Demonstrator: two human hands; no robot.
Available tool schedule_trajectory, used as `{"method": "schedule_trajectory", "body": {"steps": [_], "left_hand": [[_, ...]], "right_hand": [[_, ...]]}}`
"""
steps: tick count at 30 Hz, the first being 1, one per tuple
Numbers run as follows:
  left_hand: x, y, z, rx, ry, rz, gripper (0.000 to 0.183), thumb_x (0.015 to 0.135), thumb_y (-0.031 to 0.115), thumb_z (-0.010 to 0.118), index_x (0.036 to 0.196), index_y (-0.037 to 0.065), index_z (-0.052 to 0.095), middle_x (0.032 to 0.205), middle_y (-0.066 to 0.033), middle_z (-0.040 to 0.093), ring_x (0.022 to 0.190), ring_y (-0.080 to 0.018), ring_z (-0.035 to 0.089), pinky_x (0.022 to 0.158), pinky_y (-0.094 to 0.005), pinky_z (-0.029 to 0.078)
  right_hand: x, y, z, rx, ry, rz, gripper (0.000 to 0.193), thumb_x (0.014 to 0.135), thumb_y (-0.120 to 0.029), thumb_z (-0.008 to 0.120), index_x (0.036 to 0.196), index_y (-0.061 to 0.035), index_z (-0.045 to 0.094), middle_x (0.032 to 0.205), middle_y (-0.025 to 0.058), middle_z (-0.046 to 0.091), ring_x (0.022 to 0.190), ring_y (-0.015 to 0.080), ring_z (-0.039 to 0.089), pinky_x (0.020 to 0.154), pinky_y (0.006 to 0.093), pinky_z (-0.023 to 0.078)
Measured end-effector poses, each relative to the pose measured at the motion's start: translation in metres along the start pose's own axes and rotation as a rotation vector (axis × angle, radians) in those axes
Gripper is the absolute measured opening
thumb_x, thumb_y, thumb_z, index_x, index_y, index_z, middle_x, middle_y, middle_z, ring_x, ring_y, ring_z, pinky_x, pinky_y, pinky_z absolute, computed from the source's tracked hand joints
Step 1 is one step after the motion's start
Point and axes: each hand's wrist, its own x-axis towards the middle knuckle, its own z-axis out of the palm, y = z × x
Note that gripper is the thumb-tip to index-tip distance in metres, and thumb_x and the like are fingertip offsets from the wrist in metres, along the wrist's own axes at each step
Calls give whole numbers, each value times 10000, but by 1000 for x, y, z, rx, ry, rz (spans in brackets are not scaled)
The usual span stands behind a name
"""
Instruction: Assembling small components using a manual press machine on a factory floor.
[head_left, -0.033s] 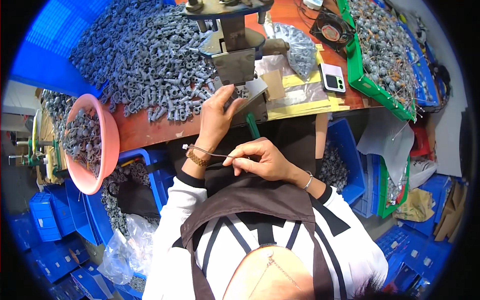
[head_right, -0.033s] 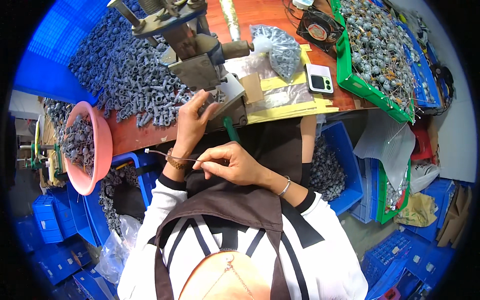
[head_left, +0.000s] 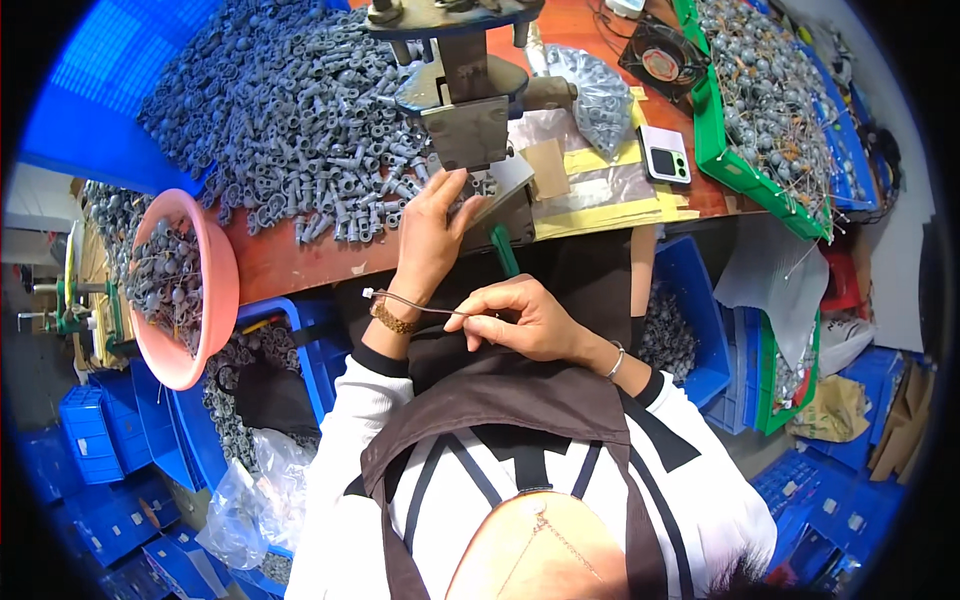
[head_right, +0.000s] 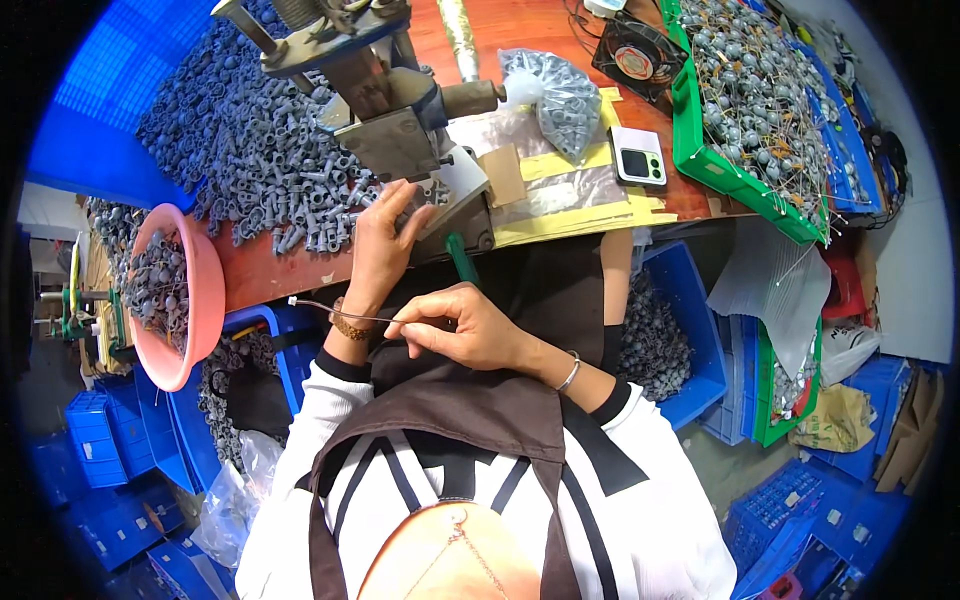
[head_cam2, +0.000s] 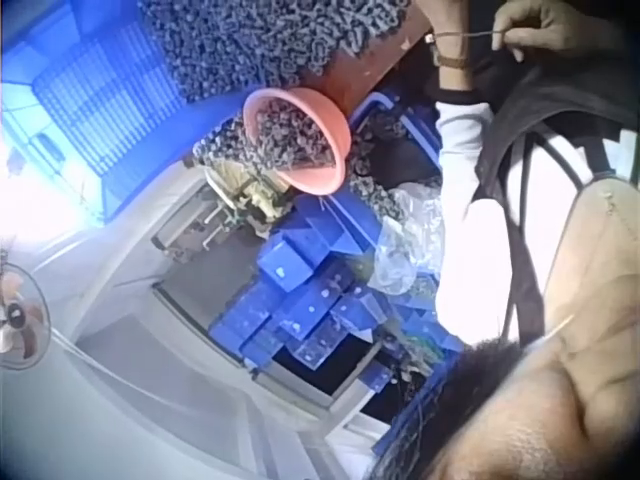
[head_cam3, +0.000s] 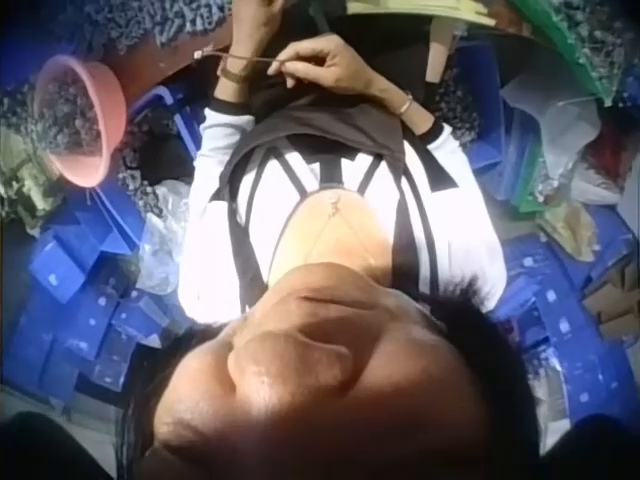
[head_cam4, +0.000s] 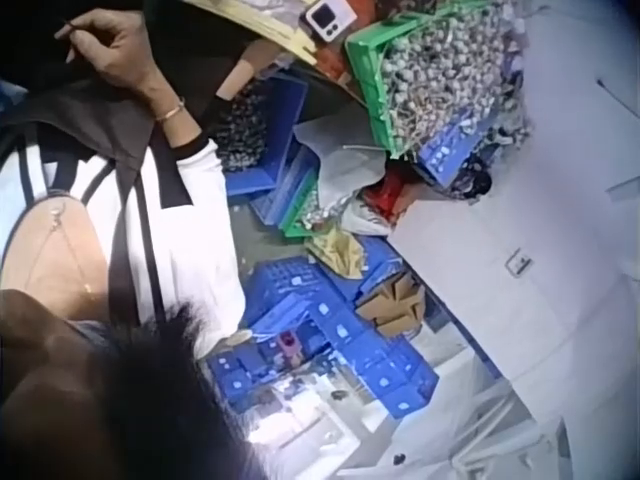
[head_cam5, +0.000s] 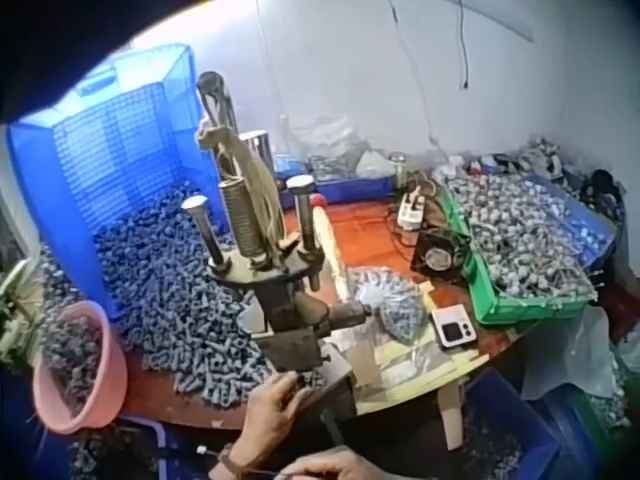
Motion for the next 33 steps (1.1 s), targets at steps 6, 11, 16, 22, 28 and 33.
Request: {"method": "schedule_trajectory", "body": {"steps": [6,11,16,22,28,33], "left_hand": [[15,3,-13,144,-230,-85,305,807,148,691,1060,-7,619,1046,-215,567,890,-370,597,766,-394,487],[-3,-8,-34,-661,16,-409,335,883,157,612,1170,-10,563,1046,-125,587,777,-168,557,664,-286,464],[-33,-11,-50,-2059,132,-635,409,1009,191,379,1392,52,341,1298,-157,504,1075,-218,570,899,-336,510],[-34,-1,-49,-1708,171,-522,408,1012,181,336,1401,57,321,1286,-179,505,1101,-253,569,947,-393,480],[-29,4,-51,-1609,61,-475,478,994,174,381,1434,47,243,1289,-242,484,1094,-286,572,966,-406,464],[-30,-2,-49,-1683,-25,-464,526,986,185,400,1450,46,196,1306,-257,469,1095,-296,579,953,-405,475]], "right_hand": [[8,7,3,10,-45,-74,117,888,-52,590,922,25,671,731,48,644,638,80,590,549,203,429],[7,1,-2,152,-32,126,136,913,-97,577,920,4,668,704,34,625,592,46,552,509,169,384],[20,3,2,499,217,405,202,948,-161,518,924,-1,638,627,39,593,479,59,506,459,161,398],[26,16,1,657,191,509,268,939,-210,543,744,-34,597,596,50,594,429,67,499,382,164,362],[28,13,1,691,145,508,267,935,-195,547,730,-29,589,587,64,595,419,73,519,373,154,371],[32,15,3,667,143,508,270,932,-198,546,727,-28,588,584,64,592,419,75,519,373,151,377]]}}
